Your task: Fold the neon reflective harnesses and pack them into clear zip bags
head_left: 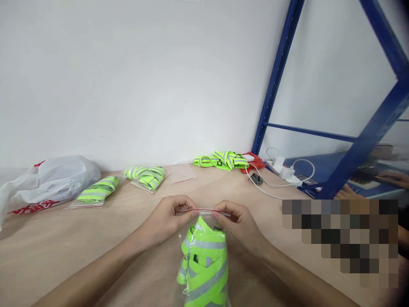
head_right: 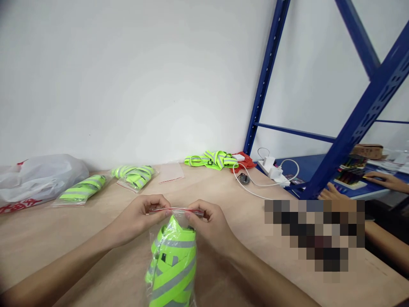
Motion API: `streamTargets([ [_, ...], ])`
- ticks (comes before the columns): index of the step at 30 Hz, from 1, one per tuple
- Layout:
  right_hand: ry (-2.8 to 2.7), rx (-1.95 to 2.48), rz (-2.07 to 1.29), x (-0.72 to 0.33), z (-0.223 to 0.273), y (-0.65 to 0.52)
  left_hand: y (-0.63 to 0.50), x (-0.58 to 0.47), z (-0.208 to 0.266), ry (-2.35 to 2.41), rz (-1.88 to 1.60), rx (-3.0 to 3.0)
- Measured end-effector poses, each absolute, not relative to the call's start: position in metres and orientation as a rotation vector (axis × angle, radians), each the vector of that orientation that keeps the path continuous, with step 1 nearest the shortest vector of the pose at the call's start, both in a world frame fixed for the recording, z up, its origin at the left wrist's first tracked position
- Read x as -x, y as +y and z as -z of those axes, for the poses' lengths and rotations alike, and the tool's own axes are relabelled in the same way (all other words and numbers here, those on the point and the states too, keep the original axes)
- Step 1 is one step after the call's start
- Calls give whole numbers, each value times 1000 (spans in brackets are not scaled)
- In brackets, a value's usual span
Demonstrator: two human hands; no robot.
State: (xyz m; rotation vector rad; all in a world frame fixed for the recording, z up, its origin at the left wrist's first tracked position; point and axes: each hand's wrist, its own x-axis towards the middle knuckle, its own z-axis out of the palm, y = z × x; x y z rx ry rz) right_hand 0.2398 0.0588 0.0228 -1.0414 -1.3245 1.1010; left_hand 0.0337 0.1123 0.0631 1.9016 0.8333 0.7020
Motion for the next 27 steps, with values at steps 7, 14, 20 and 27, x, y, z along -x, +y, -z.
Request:
streamTargets([
  [7, -1322, 1051, -1111, -234, -16, 56, 113, -36, -59, 824, -660, -1821],
  [14, -1359, 1054, -1109, -236, -10, 59, 113, -37, -56, 794, -594, -1821],
  [20, -1387, 1050, -1088, -238, -5, 61, 115, -37, -51, 784, -607, -1749],
  [27, -1403, 1101, -1091, -239, -5, 64, 116, -38, -51, 826, -559, -1723],
])
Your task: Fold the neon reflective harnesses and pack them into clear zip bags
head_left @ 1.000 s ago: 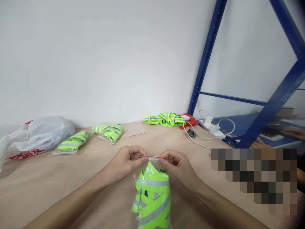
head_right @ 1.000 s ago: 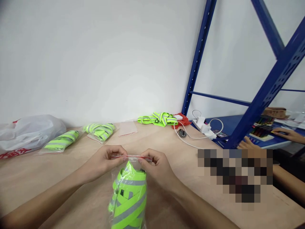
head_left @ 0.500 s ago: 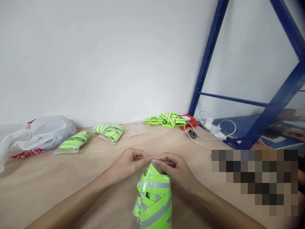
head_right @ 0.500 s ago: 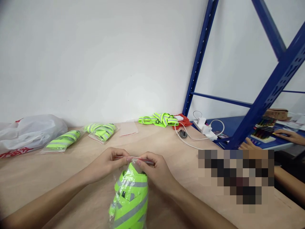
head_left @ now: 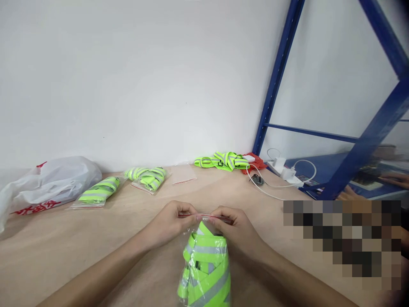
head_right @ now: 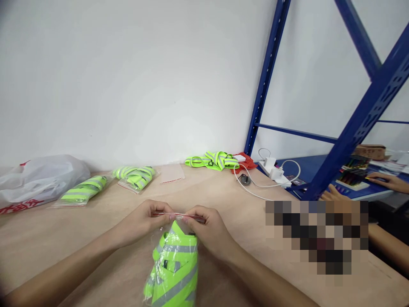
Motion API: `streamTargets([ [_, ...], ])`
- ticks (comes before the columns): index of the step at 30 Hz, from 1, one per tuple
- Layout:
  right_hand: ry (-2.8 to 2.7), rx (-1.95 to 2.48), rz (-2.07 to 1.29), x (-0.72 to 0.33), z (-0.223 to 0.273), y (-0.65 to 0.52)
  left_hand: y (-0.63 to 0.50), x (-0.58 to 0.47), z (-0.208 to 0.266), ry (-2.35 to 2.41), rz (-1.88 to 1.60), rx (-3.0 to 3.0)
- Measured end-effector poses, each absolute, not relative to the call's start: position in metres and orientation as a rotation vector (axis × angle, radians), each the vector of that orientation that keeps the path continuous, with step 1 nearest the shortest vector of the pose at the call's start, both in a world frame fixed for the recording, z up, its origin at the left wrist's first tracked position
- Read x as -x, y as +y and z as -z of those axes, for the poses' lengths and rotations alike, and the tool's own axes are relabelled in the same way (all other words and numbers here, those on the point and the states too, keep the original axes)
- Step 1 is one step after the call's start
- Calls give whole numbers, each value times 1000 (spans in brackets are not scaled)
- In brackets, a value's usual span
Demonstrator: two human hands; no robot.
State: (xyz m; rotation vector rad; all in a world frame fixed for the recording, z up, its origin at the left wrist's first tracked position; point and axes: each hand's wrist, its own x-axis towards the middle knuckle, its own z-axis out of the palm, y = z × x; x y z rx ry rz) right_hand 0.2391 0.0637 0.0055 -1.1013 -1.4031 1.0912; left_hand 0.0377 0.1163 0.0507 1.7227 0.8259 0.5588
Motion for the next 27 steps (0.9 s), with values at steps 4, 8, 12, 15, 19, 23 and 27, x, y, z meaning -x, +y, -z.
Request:
streamTargets([
  [4, -1406, 1087, -1124, -240, -5, 65, 117, -37, -50, 810, -544, -1689],
  [8, -1371, 1042, -1206, -239, -5, 64, 117, -35, -51, 798, -505, -1653],
  [12, -1347, 1015, -1284, -238, -6, 63, 117, -34, -51, 799, -468, -1608],
  [15, -1350, 1024, -1297, -239, -6, 64, 118, -35, -51, 811, -464, -1577],
  [19, -1364, 1036, -1289, -242, -3, 67, 119, -35, -53, 817, -453, -1579],
  [23, -1393, 1043, -1279, -245, -1, 69, 118, -35, -55, 818, -455, -1580],
  [27, -1394, 1072, -1283, -244, -3, 69, 118, -36, -54, 821, -467, -1577],
])
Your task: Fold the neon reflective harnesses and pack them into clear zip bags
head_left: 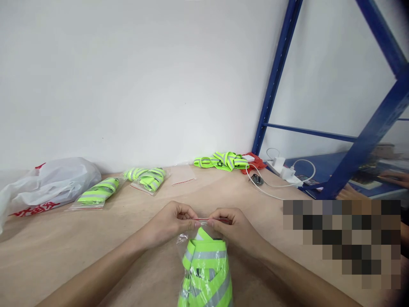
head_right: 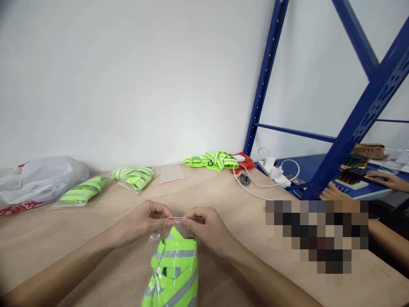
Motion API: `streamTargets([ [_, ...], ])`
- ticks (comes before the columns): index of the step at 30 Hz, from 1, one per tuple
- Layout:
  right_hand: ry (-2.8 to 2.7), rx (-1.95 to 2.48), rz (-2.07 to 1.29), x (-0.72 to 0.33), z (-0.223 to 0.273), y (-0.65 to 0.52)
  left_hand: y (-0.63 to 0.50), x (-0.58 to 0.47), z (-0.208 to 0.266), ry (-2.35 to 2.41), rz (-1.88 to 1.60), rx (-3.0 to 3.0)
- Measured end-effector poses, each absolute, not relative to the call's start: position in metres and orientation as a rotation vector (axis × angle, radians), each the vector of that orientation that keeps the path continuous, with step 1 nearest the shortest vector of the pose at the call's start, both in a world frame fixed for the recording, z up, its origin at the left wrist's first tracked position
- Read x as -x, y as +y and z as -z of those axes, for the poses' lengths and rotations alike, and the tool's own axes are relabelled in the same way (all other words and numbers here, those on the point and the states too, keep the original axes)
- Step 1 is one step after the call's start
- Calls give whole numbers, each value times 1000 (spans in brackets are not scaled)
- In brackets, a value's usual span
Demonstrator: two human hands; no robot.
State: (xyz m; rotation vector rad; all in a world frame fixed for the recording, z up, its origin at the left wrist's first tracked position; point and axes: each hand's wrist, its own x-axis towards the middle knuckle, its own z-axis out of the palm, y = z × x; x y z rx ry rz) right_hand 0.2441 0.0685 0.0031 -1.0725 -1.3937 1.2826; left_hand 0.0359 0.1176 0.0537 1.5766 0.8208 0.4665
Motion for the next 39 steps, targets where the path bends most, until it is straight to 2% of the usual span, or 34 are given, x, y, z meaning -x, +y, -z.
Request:
streamTargets([
  [30, -1429, 1118, -1284, -240, -4, 66, 121, -29, -58, 829, -328, -1704],
  [39, -1409, 1083, -1334, -229, -8, 57, 114, -37, -45, 795, -338, -1706],
])
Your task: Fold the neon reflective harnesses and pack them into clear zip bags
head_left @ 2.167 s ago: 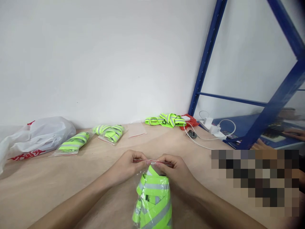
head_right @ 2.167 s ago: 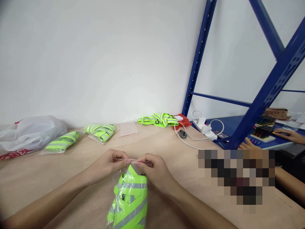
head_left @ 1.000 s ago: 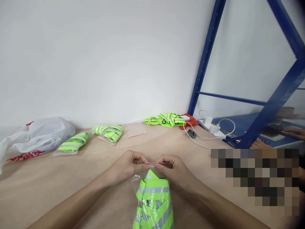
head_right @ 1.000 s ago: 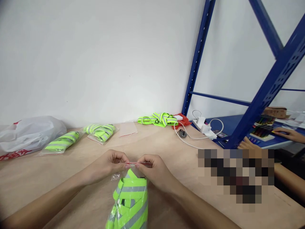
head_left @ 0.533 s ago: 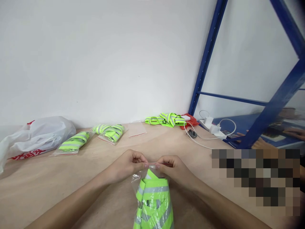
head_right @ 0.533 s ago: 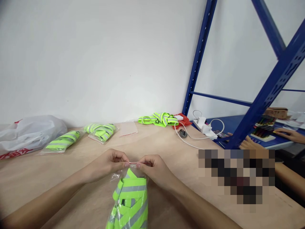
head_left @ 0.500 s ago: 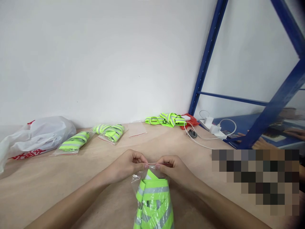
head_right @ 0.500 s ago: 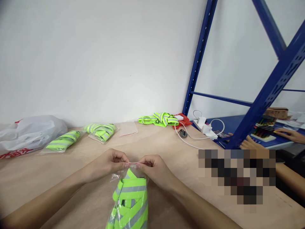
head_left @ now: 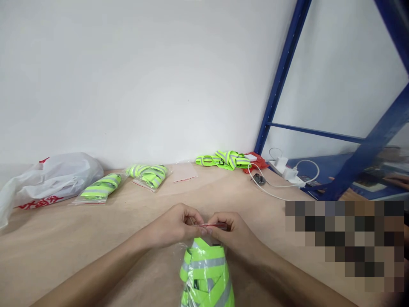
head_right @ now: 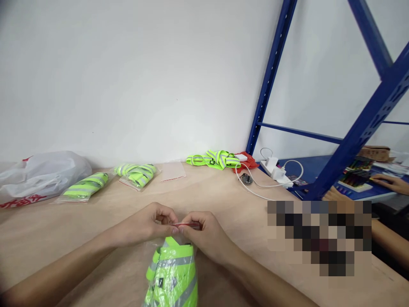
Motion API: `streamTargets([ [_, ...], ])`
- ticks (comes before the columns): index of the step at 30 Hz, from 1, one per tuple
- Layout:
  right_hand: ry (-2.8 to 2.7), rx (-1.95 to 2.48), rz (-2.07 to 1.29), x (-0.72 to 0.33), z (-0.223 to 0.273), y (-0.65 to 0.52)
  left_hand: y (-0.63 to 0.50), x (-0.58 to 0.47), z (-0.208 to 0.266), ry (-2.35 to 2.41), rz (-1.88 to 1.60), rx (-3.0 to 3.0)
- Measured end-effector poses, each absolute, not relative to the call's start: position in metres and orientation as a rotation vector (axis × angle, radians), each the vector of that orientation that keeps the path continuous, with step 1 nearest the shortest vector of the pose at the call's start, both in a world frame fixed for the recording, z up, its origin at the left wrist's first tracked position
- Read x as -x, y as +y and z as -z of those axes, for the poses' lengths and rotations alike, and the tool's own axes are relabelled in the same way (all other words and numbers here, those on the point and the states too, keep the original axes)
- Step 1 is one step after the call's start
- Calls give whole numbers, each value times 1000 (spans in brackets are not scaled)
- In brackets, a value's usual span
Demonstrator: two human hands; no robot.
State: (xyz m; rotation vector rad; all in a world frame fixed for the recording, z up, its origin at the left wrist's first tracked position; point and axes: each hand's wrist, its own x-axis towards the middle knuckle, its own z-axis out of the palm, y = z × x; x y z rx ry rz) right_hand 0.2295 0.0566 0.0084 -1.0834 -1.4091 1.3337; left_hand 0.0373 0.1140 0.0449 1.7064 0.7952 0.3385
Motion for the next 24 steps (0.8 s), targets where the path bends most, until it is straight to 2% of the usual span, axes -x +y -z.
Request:
streamTargets([
  [16, -1486, 1084, -1275, -236, -9, 59, 115, -37, -44, 841, -411, -1719],
  [24, -1356, 1108, -1106, -245, -2, 69, 128, -13, -73, 881, -322, -1844],
])
